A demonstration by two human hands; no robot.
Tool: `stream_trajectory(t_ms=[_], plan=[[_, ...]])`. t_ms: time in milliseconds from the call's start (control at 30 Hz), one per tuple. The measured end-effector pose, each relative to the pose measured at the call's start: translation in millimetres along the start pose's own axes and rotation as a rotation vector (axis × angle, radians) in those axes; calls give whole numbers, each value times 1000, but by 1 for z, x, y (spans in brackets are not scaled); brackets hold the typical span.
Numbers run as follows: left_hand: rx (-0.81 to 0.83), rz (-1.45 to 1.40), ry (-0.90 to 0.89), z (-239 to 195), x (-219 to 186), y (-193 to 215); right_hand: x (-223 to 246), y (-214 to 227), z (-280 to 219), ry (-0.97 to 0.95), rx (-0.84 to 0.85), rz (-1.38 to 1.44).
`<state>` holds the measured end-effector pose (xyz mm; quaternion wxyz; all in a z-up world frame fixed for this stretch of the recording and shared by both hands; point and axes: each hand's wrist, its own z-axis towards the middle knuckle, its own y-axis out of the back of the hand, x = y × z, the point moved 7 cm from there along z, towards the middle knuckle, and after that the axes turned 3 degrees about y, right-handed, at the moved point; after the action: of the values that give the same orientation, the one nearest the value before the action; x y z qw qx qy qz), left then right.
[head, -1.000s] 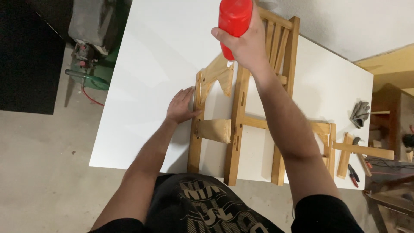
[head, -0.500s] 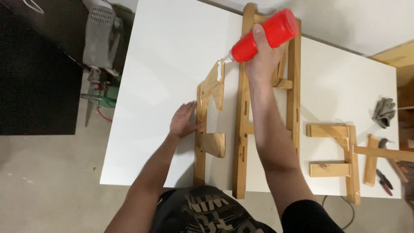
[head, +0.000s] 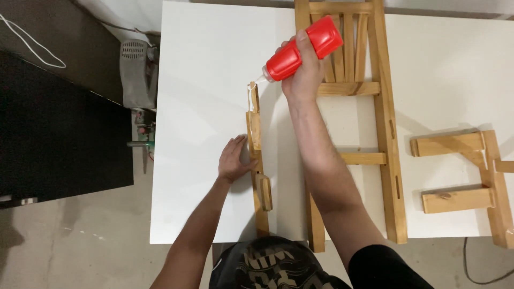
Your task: Assembling wooden furniture components using glue, a nail gun, and a hammer
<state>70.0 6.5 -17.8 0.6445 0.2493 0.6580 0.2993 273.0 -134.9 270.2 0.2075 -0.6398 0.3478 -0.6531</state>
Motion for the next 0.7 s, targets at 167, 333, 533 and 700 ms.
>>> stream_trajectory(t_ms=[167, 333, 533, 700], plan=[[-184, 11, -147, -6, -5, 7, -6, 1, -1, -57, 12, 48], [-122, 36, -115, -4, -1, 3, 1, 3, -14, -59, 52, 33], [-200, 18, -181, -4, 0, 3, 9, 10, -33, -15, 118, 30], [-89, 5, -47, -3, 1, 2, 12, 15, -44, -28, 129, 25]])
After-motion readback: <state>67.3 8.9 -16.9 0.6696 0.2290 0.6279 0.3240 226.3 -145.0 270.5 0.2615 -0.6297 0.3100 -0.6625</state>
